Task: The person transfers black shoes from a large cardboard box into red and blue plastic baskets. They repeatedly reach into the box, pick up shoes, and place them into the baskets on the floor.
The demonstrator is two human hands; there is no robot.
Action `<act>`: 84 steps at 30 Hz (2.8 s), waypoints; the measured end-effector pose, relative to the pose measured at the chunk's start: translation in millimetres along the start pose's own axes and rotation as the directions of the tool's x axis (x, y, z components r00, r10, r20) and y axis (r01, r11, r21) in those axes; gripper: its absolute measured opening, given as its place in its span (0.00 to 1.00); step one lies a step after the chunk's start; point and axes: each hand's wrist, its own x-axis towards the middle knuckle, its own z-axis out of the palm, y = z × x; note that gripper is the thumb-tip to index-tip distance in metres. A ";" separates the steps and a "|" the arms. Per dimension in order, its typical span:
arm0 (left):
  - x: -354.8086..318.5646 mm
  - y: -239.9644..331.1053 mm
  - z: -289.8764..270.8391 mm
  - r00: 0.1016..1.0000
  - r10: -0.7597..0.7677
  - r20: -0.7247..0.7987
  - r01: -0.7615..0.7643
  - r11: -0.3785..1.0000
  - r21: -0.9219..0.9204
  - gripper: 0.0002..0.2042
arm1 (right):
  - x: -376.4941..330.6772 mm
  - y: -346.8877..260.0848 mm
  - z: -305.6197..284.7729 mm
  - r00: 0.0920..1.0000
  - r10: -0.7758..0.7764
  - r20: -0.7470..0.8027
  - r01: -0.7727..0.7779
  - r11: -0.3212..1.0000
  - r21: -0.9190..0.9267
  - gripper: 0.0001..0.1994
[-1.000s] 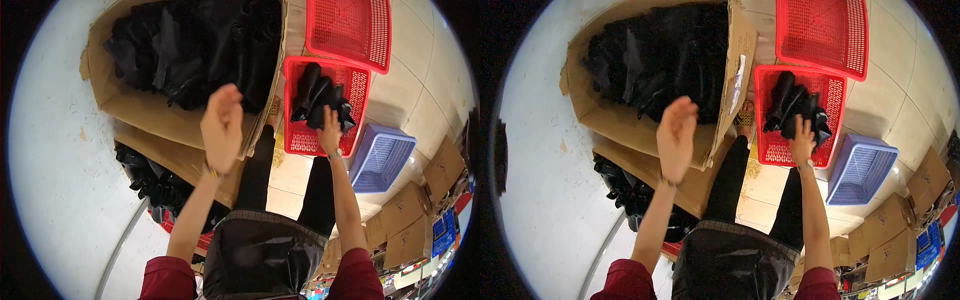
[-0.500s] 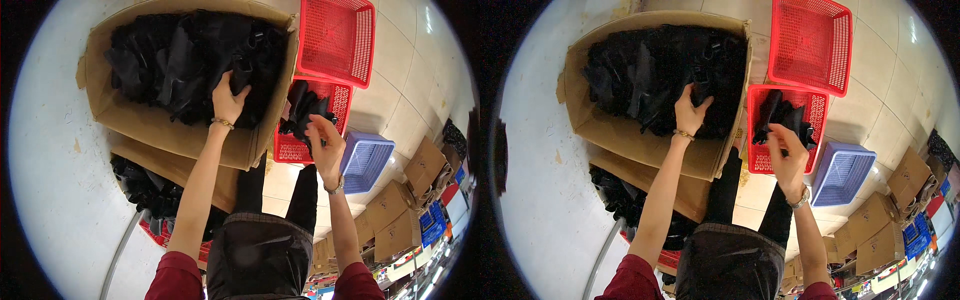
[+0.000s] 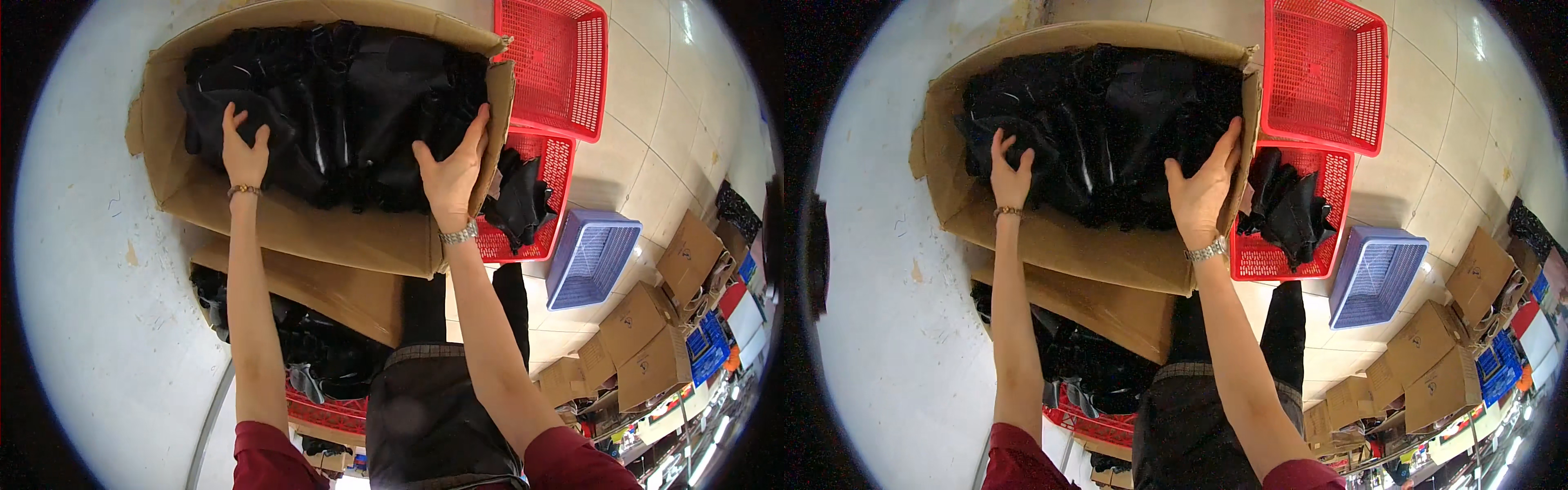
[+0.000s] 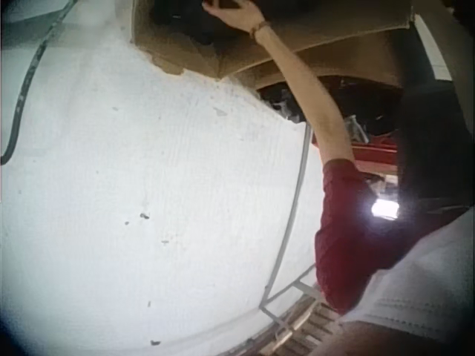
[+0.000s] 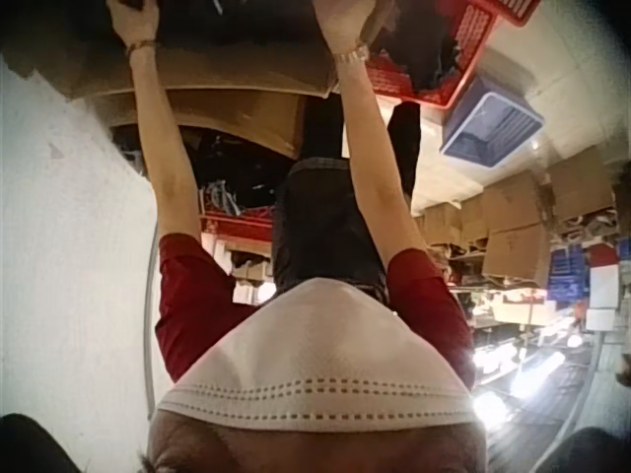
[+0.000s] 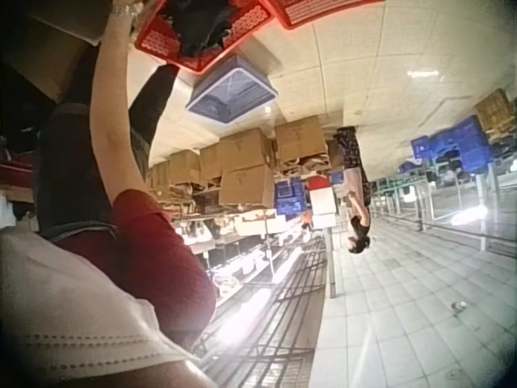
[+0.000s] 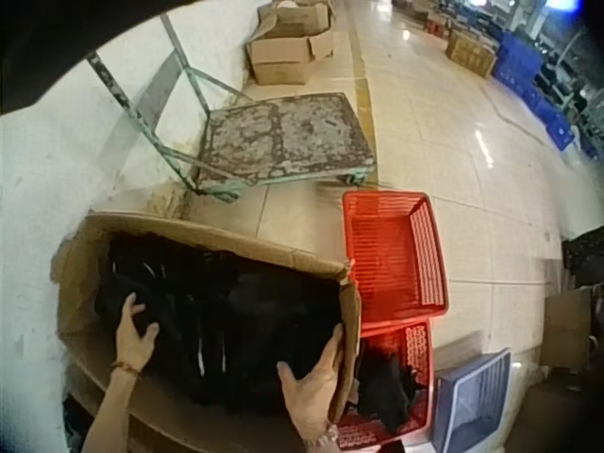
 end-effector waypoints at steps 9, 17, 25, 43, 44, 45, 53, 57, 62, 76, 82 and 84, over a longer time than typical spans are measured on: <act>-54.7 135.0 120.2 0.908 0.187 0.376 -0.142 0.980 -0.142 0.59 | 22.9 38.1 32.0 0.990 -0.142 -0.025 0.136 0.976 -0.168 0.40; -38.7 148.1 133.5 0.868 0.171 0.466 -0.084 0.976 -0.201 0.66 | 41.3 66.9 30.8 0.987 0.146 -0.070 -0.113 0.930 0.350 0.24; -66.6 124.4 16.0 0.842 0.119 0.527 0.272 0.748 -0.605 0.46 | -15.3 -26.9 -63.8 0.953 0.094 0.288 -0.275 0.665 0.694 0.14; -300.7 265.9 129.2 0.504 0.032 0.863 0.735 0.509 -0.448 0.29 | -85.9 196.4 -289.6 0.927 0.371 -0.060 -0.374 0.899 -0.229 0.29; -301.7 228.6 186.7 0.625 0.045 0.779 0.547 0.687 -0.479 0.32 | -71.2 215.5 -253.0 0.956 0.293 -0.028 -0.289 0.913 -0.288 0.33; -297.3 206.8 230.5 0.772 0.064 0.632 0.277 0.862 -0.425 0.35 | -59.1 233.4 -211.3 0.978 0.210 0.001 -0.196 0.916 -0.349 0.38; -306.2 303.3 127.5 0.695 0.530 0.486 0.049 0.639 -0.767 0.13 | -32.7 414.3 -138.0 0.839 0.402 0.366 -0.100 0.776 -0.623 0.57; -207.9 235.8 49.4 0.962 0.176 0.209 -0.079 0.911 -0.405 0.10 | -33.0 301.3 -179.5 0.977 0.004 0.213 0.075 0.931 -0.359 0.33; -92.3 82.0 96.6 0.988 -0.051 0.146 0.051 0.999 0.007 0.24 | -33.9 29.2 -165.4 0.945 -0.105 0.310 0.022 0.966 0.259 0.14; -13.1 66.4 104.7 0.982 -0.188 -0.021 0.181 0.964 -0.194 0.32 | 61.4 47.0 76.7 0.995 0.089 0.032 -0.082 0.981 -0.173 0.40; -32.2 54.6 130.4 0.953 -0.286 0.103 0.278 0.957 0.084 0.54 | 43.6 61.2 73.6 0.997 0.035 -0.063 -0.053 0.948 -0.313 0.45; -22.8 73.0 146.2 0.960 -0.271 0.075 0.266 0.962 0.063 0.52 | 78.5 86.1 74.2 0.967 0.222 -0.122 -0.247 0.936 -0.252 0.41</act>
